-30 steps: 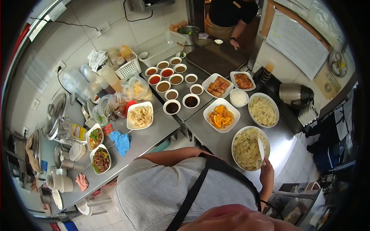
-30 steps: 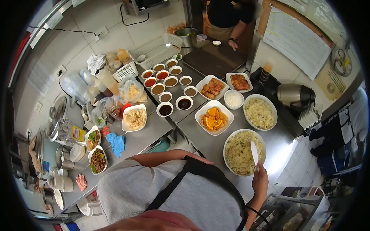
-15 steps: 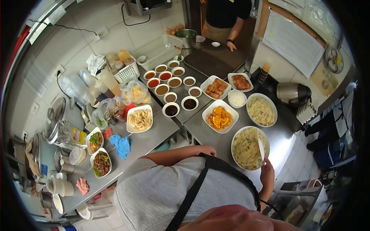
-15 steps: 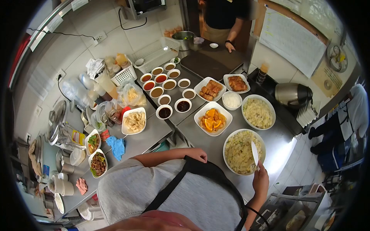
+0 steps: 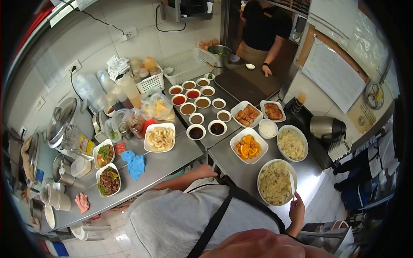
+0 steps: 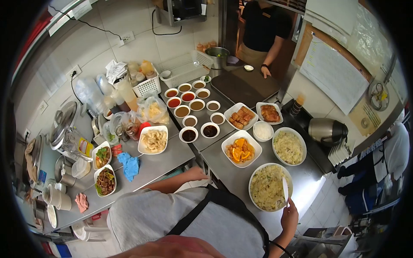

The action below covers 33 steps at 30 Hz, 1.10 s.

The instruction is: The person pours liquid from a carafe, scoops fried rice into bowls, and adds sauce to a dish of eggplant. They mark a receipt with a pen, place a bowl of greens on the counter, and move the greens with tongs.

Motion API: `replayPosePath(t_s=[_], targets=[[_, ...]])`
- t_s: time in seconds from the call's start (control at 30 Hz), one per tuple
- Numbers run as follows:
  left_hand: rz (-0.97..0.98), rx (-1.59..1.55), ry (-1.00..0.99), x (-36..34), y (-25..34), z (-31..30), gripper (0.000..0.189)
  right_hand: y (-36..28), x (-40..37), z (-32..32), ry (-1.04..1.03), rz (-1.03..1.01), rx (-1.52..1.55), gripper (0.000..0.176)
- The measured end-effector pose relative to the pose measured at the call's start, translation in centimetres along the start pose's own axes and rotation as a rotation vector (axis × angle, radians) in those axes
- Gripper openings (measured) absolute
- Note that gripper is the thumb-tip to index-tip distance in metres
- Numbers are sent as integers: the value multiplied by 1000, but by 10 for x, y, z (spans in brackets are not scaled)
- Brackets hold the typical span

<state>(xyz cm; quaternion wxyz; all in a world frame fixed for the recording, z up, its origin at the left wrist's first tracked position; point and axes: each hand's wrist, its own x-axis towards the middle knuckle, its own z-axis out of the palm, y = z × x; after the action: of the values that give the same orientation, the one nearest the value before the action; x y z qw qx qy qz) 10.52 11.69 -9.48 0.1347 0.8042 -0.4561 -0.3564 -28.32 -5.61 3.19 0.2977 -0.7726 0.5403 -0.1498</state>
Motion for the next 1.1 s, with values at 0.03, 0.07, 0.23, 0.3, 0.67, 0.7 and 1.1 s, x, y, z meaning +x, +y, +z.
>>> replayPosePath(t_s=[0.03,0.07,0.23,0.3,0.67,0.7,1.1], targets=[[-50,34,54,7,-34,19,33,-13,-2,-5,-4,29,-7,38],[-98,69,105,11,-72,43,31,-15,-2,-7,2,19,-8,38],[-258,279,-87,-6,-165,117,22,-22,-5,-13,10,16,-22,38],[-335,185,-164,-6,-169,124,21,-21,-5,-15,11,7,-40,38],[-315,55,-232,20,-161,116,19,-23,-6,-16,-3,-26,-69,38],[-267,40,-233,20,-154,109,19,-22,-6,-17,-4,-30,-76,38],[-524,48,-264,17,-145,115,20,-7,-3,-7,-11,-30,-184,35]])
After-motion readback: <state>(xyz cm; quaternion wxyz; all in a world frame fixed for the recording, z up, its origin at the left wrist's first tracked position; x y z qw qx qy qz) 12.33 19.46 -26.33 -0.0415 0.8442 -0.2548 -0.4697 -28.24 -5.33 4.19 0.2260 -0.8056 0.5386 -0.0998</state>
